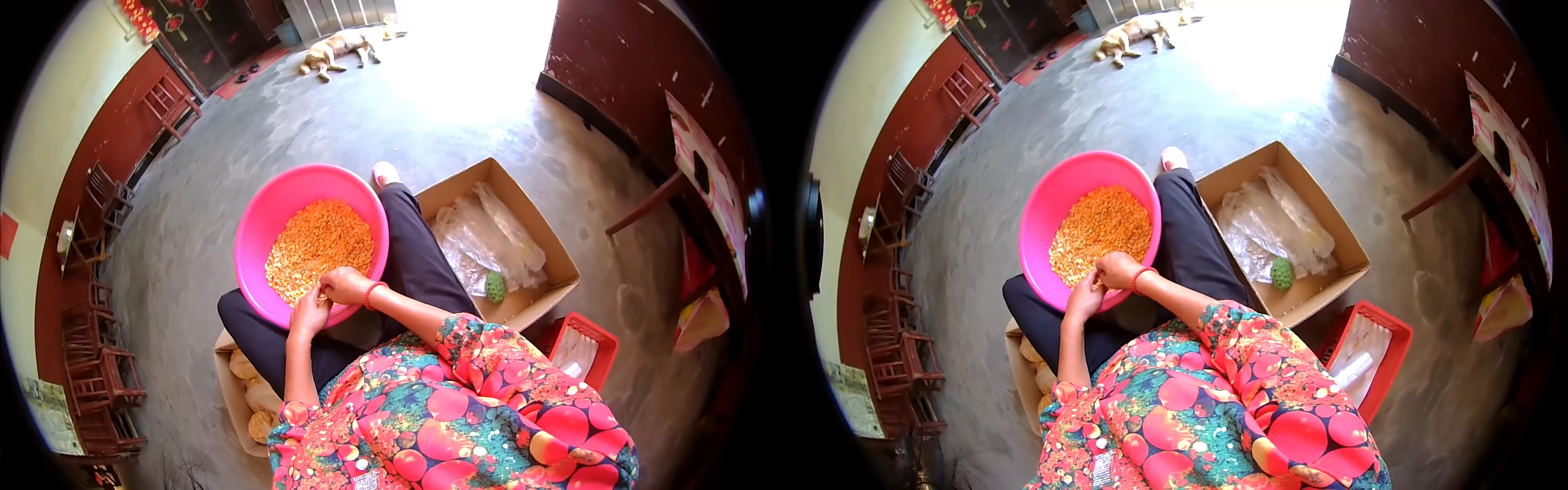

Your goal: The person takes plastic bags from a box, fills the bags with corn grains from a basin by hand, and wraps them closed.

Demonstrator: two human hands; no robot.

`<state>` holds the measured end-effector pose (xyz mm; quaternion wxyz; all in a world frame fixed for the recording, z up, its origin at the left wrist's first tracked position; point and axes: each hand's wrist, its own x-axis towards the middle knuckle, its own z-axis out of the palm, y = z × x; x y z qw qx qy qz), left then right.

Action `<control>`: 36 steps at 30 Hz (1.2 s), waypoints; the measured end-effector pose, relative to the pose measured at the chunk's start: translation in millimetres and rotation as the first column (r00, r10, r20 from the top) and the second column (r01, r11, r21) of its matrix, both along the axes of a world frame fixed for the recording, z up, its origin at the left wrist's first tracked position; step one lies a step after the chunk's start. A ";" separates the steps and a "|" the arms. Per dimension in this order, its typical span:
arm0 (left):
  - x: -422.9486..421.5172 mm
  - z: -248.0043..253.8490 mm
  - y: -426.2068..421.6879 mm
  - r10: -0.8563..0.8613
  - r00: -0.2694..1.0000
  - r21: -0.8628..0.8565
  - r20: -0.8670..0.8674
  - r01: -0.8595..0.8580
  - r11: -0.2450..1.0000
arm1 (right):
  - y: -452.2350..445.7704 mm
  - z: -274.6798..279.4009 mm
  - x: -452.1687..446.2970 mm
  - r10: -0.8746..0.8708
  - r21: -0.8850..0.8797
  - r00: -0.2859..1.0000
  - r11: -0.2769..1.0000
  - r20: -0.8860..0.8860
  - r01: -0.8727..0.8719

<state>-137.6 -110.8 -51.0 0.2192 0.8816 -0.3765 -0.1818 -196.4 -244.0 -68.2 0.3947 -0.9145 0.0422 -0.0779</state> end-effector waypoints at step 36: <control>6.4 -8.1 -1.7 0.053 0.988 0.206 -0.142 -0.023 0.978 | -2.1 -9.1 1.1 0.001 0.052 0.997 0.999 0.076 -0.005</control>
